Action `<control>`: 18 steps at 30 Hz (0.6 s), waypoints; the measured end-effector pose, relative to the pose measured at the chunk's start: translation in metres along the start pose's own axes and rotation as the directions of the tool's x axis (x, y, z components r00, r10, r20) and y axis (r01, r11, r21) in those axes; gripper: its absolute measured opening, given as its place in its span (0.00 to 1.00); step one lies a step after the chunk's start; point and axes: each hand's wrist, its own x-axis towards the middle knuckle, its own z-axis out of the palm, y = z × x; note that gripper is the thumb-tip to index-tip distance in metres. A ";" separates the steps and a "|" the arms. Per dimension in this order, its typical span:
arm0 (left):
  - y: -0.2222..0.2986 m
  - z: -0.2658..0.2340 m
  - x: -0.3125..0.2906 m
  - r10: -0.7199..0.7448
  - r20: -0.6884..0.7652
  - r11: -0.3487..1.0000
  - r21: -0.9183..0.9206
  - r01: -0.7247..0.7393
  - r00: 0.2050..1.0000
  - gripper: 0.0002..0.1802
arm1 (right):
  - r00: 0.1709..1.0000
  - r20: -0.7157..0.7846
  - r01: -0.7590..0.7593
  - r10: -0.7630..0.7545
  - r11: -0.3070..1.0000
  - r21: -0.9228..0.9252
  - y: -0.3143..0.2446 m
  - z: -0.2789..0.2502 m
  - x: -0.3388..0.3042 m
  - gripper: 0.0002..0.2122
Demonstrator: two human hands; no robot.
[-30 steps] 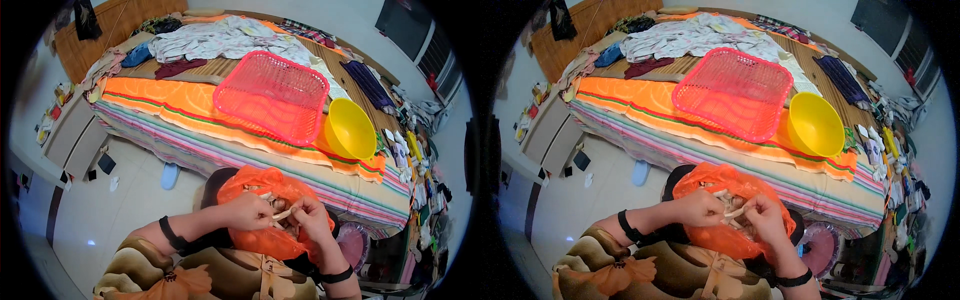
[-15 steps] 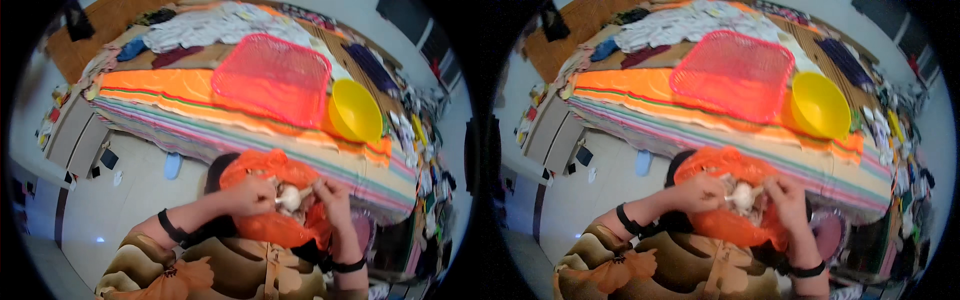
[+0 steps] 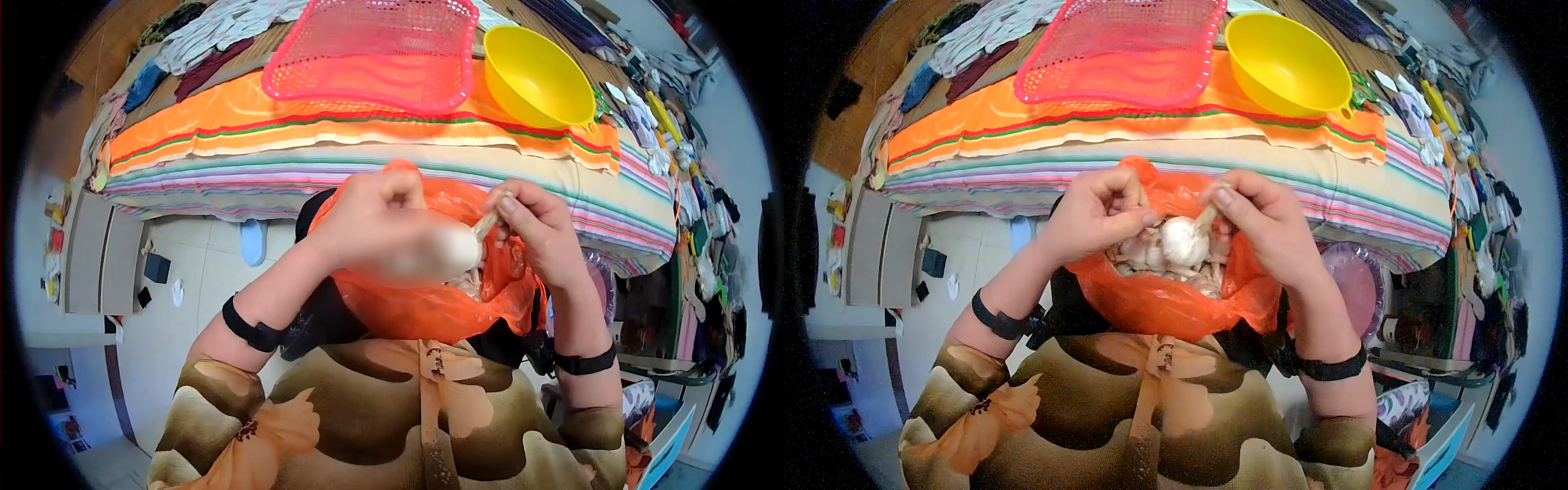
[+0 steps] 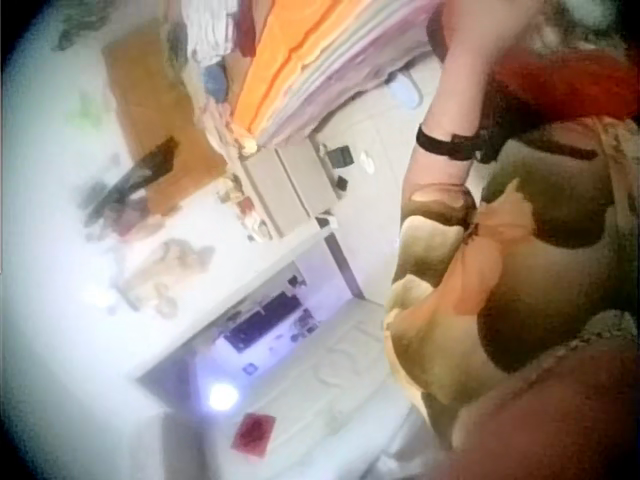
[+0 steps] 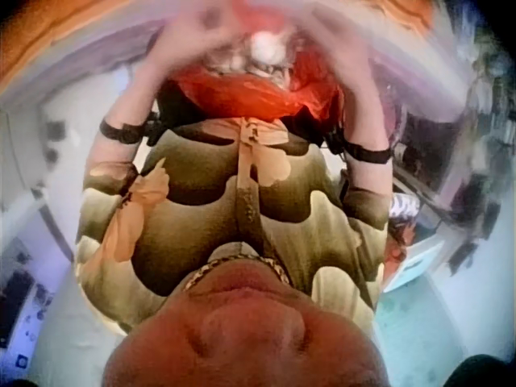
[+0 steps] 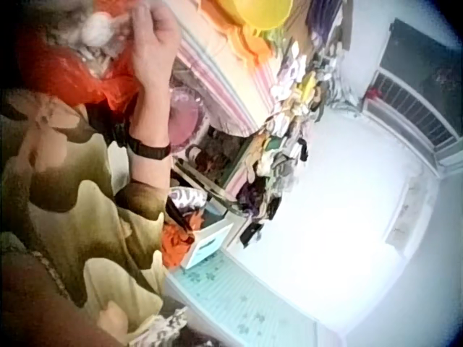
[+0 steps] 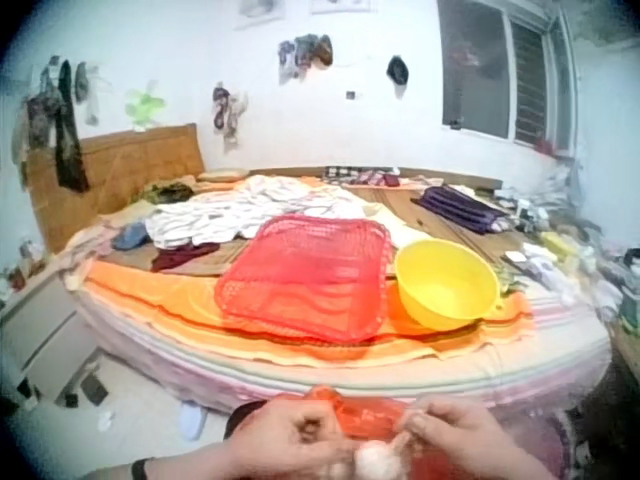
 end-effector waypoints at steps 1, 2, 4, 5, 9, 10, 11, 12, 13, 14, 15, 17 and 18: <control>0.010 0.004 0.003 -0.087 0.001 0.996 -0.031 0.087 0.996 0.09 | 0.999 0.049 0.012 -0.012 1.000 -0.009 -0.001 0.001 0.002 0.08; 0.015 0.008 0.005 -0.119 0.054 0.992 -0.039 0.121 0.991 0.07 | 0.998 0.056 0.035 -0.031 0.997 -0.071 -0.001 0.002 0.002 0.08; 0.024 0.014 0.009 -0.174 0.146 0.982 -0.043 0.182 0.974 0.06 | 0.993 0.085 0.092 -0.076 0.977 -0.194 -0.001 0.005 0.005 0.07; 0.006 0.014 0.014 0.239 0.154 0.930 0.247 -0.271 0.959 0.06 | 0.983 0.105 0.176 -0.151 0.937 -0.302 -0.007 0.009 0.004 0.06; -0.004 0.017 0.020 0.164 0.119 0.948 0.255 -0.189 0.979 0.10 | 0.966 0.187 0.237 -0.176 0.892 -0.386 -0.008 0.014 0.009 0.04; -0.004 0.020 0.018 0.098 0.074 0.970 0.217 -0.112 0.992 0.09 | 0.972 0.153 0.225 -0.178 0.887 -0.402 -0.004 0.014 0.008 0.04; -0.004 0.025 0.014 0.029 0.032 0.984 0.175 -0.034 0.999 0.09 | 0.976 0.119 0.214 -0.181 0.883 -0.417 0.002 0.015 0.006 0.04; -0.004 0.028 0.012 -0.039 -0.004 0.992 0.123 0.039 0.999 0.09 | 0.980 0.082 0.198 -0.180 0.877 -0.437 0.004 0.017 0.002 0.04; -0.004 0.026 0.011 -0.108 -0.026 0.982 0.156 0.110 0.994 0.08 | 0.995 -0.011 0.085 -0.096 0.923 -0.374 0.001 0.022 0.001 0.03; -0.009 0.024 0.013 0.003 -0.038 0.980 0.200 0.005 0.999 0.07 | 0.996 -0.024 0.074 -0.091 0.911 -0.405 0.001 0.020 0.001 0.03; -0.016 0.022 0.012 0.105 -0.049 0.966 0.244 -0.090 0.993 0.07 | 0.996 -0.035 0.058 -0.080 0.902 -0.428 0.005 0.020 0.000 0.03; -0.019 0.024 0.011 0.112 -0.054 0.966 0.242 -0.096 0.992 0.07 | 0.999 -0.027 0.006 -0.018 0.916 -0.401 0.004 0.019 -0.002 0.03; -0.013 0.027 0.010 0.014 -0.047 0.981 0.195 -0.005 0.999 0.07 | 0.996 -0.043 0.047 -0.074 0.892 -0.450 0.005 0.020 -0.003 0.04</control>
